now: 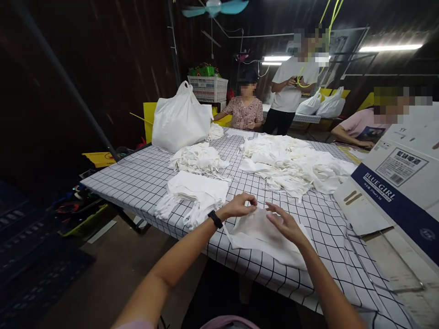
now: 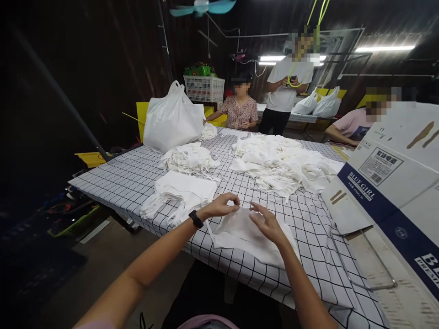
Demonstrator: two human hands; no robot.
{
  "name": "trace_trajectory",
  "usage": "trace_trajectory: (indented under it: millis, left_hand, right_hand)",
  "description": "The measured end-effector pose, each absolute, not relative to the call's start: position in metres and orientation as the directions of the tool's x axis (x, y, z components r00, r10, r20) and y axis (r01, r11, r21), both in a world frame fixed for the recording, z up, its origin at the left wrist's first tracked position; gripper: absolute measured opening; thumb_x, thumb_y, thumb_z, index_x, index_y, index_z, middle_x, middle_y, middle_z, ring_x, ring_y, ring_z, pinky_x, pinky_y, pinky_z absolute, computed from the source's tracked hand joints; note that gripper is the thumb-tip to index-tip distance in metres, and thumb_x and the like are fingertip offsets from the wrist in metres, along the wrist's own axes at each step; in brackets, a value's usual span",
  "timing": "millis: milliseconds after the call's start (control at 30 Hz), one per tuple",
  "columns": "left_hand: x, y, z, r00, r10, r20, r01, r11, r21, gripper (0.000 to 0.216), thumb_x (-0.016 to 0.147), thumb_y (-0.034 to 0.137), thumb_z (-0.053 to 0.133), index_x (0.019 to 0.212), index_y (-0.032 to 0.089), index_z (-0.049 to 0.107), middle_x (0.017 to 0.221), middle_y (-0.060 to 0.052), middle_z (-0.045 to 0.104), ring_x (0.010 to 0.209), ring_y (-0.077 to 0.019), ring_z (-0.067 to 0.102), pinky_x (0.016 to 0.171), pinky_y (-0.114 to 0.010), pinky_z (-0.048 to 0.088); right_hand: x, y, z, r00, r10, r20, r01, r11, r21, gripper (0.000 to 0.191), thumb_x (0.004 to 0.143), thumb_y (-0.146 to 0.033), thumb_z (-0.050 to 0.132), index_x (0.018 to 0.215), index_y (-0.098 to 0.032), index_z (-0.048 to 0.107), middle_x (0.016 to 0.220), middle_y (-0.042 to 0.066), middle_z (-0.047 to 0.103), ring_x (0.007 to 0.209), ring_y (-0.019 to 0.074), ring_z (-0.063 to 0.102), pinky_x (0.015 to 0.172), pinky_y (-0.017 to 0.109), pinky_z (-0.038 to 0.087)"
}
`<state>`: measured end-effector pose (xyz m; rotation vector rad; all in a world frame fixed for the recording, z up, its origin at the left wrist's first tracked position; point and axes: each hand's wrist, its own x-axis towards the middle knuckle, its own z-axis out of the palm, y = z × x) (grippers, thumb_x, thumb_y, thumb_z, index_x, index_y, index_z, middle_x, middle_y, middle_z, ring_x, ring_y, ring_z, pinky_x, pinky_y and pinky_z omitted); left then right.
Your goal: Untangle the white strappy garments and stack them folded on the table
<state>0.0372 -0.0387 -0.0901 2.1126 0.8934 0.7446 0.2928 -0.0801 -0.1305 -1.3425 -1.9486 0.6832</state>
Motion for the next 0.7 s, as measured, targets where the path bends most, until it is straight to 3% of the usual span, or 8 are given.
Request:
trace_trajectory:
  millis: [100, 233, 467, 700]
  left_hand:
    - [0.032, -0.036, -0.093, 0.609, 0.759, 0.230, 0.308, -0.493, 0.814, 0.006, 0.085, 0.025, 0.061, 0.086, 0.020, 0.065, 0.096, -0.005, 0.072, 0.097, -0.0201, 0.064, 0.089, -0.031, 0.050]
    - [0.028, -0.035, -0.099, 0.595, 0.773, 0.221, 0.266, -0.448, 0.853, 0.005, 0.085, 0.025, 0.063, 0.086, 0.021, 0.066, 0.095, -0.004, 0.072, 0.099, -0.0216, 0.063, 0.091, -0.034, 0.049]
    - [0.035, -0.036, -0.105, 0.674, 0.713, 0.196, 0.189, -0.422, 0.887, 0.018, 0.090, 0.040, 0.068, 0.084, 0.023, 0.070, 0.091, -0.005, 0.072, 0.096, -0.0230, 0.064, 0.088, -0.037, 0.049]
    - [0.022, -0.023, -0.073, 0.671, 0.706, 0.228, 0.101, -0.392, 0.914, 0.020, 0.091, 0.042, 0.069, 0.087, 0.022, 0.069, 0.109, -0.008, 0.071, 0.114, -0.0252, 0.064, 0.101, -0.039, 0.049]
  right_hand:
    - [0.274, -0.077, -0.122, -0.276, 0.946, 0.171, 0.541, 0.300, -0.786, 0.042, 0.092, -0.057, 0.064, 0.118, -0.026, 0.073, 0.116, 0.007, 0.076, 0.107, 0.0275, 0.068, 0.094, 0.042, 0.053]
    - [0.270, -0.084, -0.114, -0.251, 0.964, 0.086, 0.530, 0.211, -0.821, 0.036, 0.093, -0.057, 0.064, 0.090, -0.022, 0.073, 0.086, 0.003, 0.072, 0.080, 0.0218, 0.064, 0.072, 0.033, 0.050]
    - [0.272, -0.114, -0.093, -0.182, 0.982, 0.046, 0.535, 0.139, -0.833, 0.032, 0.096, -0.051, 0.063, 0.087, -0.022, 0.071, 0.083, 0.002, 0.069, 0.080, 0.0197, 0.062, 0.074, 0.030, 0.046]
    - [0.311, -0.140, -0.085, -0.151, 0.988, 0.033, 0.663, 0.126, -0.738, 0.051, 0.097, -0.059, 0.058, 0.064, -0.020, 0.057, 0.064, 0.000, 0.054, 0.063, 0.0150, 0.050, 0.059, 0.028, 0.035]
